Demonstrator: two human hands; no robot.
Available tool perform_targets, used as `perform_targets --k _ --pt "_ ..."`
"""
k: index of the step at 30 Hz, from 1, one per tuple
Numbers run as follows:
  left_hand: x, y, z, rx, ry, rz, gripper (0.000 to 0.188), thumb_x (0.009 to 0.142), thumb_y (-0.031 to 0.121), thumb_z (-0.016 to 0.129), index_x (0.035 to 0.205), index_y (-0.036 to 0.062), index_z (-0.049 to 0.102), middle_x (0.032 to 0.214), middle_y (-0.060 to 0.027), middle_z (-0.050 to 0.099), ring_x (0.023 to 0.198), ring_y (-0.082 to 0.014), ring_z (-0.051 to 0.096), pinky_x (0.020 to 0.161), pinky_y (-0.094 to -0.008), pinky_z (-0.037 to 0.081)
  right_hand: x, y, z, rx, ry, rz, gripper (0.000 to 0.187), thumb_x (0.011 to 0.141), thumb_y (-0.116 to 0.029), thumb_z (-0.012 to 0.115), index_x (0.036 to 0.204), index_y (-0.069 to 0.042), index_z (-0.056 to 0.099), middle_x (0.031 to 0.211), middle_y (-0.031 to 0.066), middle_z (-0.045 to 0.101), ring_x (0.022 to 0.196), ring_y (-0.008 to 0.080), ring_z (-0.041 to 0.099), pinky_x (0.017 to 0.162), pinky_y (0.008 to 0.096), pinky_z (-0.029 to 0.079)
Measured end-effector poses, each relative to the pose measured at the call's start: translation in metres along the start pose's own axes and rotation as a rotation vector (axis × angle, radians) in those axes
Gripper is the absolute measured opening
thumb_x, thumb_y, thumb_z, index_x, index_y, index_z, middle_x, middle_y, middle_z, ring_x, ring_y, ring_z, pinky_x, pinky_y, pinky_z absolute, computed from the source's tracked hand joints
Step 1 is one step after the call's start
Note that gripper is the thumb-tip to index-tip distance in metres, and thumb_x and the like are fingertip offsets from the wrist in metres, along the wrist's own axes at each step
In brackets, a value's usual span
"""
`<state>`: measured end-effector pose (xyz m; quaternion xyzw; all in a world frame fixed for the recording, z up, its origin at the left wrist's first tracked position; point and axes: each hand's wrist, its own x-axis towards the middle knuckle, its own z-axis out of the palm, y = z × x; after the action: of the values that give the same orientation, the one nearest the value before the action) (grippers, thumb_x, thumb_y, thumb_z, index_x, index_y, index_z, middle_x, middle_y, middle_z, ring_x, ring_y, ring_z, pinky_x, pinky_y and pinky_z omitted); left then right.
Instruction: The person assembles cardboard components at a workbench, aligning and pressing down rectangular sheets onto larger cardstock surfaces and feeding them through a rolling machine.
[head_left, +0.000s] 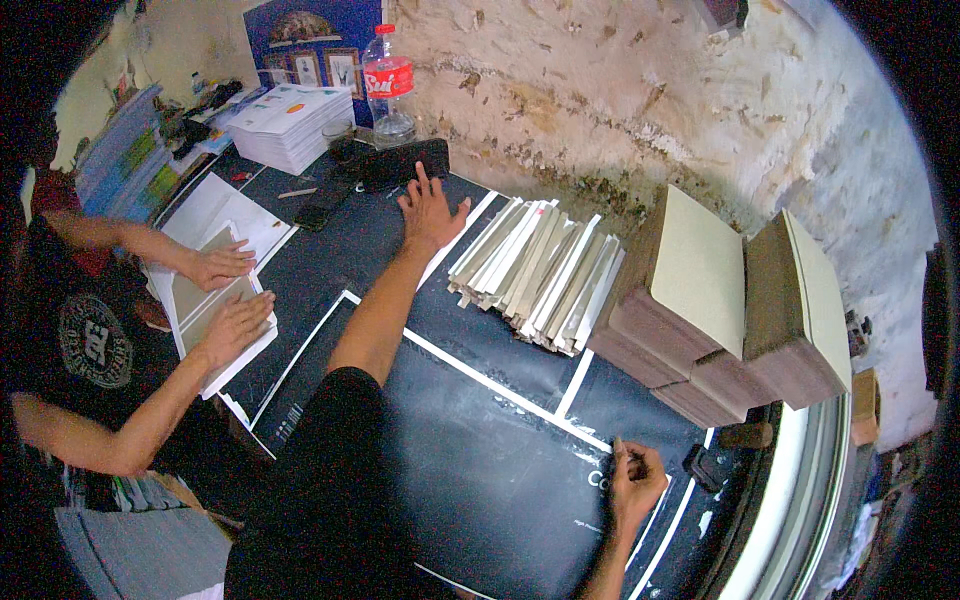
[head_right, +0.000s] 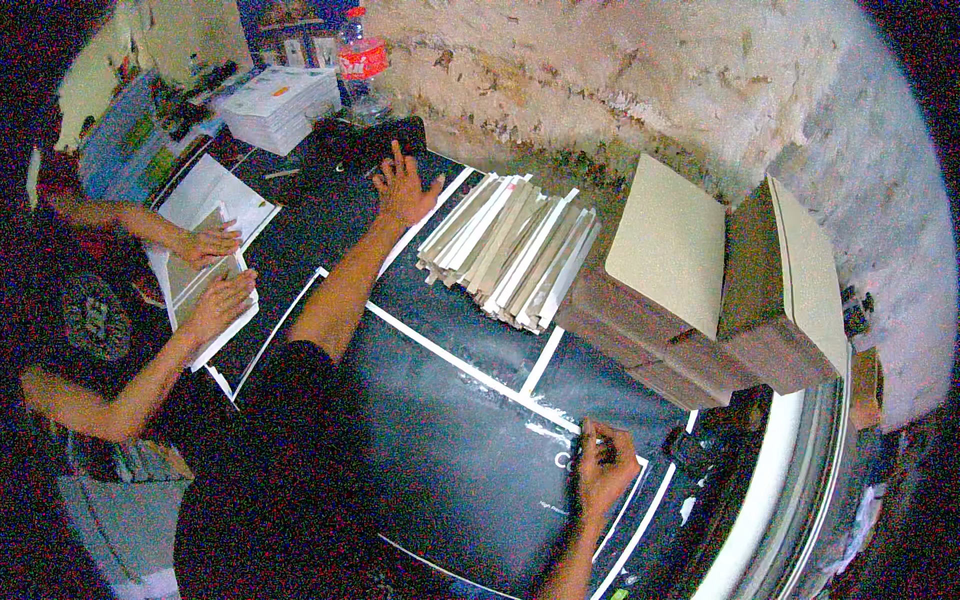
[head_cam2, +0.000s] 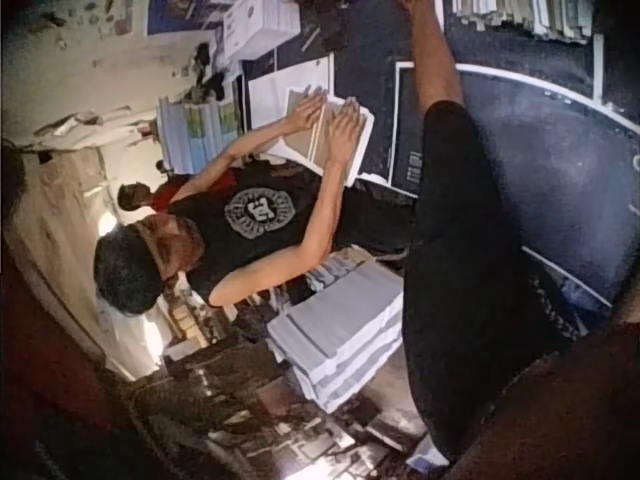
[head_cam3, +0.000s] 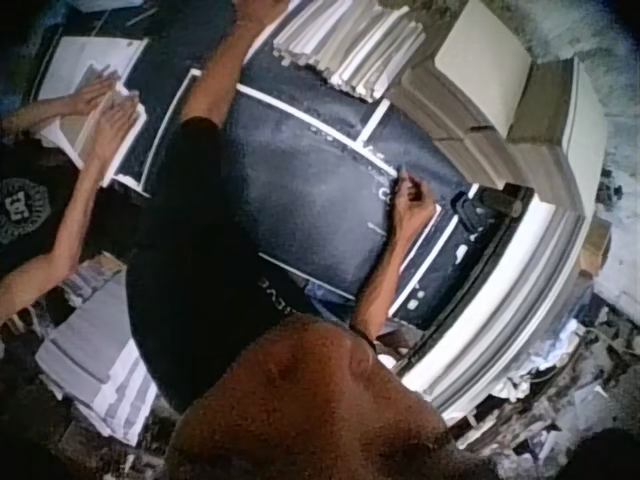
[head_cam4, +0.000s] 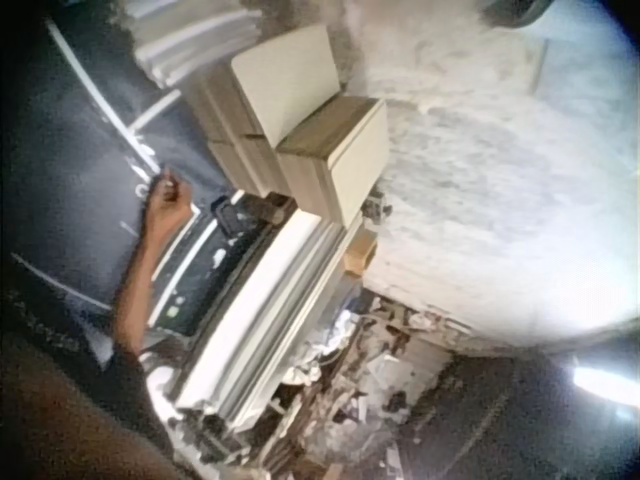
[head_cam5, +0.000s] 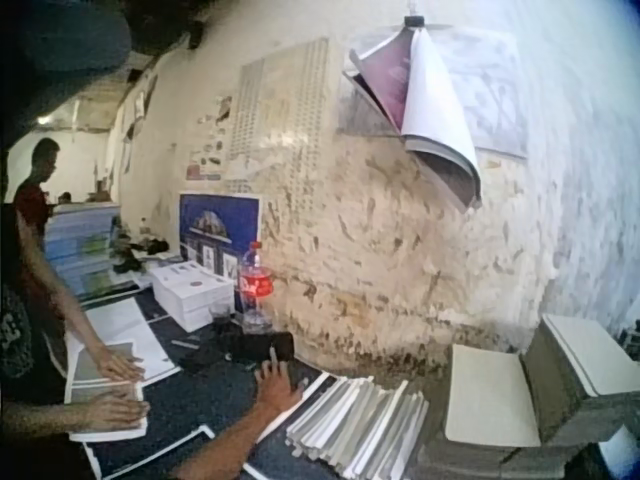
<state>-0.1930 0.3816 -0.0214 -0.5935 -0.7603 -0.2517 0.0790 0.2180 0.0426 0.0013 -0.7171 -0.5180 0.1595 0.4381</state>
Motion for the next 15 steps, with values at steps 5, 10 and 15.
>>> perform_targets --k 5,10,15 --pt "0.003 -0.001 0.008 -0.006 -0.035 -0.031 0.085 0.092 0.059 0.055 0.145 -0.0065 0.039 0.166 -0.0283 0.014 0.145 -0.0419 0.027 0.111 -0.0598 0.026 0.001 0.002 -0.001 -0.038 -0.001 -0.012 0.014 0.085 -0.016 0.082 0.087 -0.004 0.075 0.079 0.0051 0.069 0.06 0.0114 0.057 0.055 0.0264 0.045" --pt "0.003 0.001 0.004 -0.009 -0.088 -0.054 0.088 0.093 0.061 0.053 0.148 -0.0058 0.037 0.167 -0.0259 0.014 0.149 -0.0412 0.023 0.113 -0.0607 0.024 0.001 -0.003 0.0 -0.008 0.005 -0.017 0.012 0.084 -0.013 0.082 0.086 -0.004 0.075 0.079 0.005 0.068 0.06 0.0118 0.058 0.055 0.0267 0.045" --pt "0.001 0.0 -0.002 -0.038 -0.079 -0.036 0.089 0.093 0.061 0.054 0.15 -0.0043 0.035 0.166 -0.0303 0.007 0.148 -0.0447 0.022 0.113 -0.0623 0.023 0.001 0.003 0.001 0.0 0.007 -0.025 0.012 0.084 -0.012 0.082 0.085 -0.003 0.074 0.076 0.0044 0.067 0.059 0.0114 0.057 0.054 0.0262 0.045"
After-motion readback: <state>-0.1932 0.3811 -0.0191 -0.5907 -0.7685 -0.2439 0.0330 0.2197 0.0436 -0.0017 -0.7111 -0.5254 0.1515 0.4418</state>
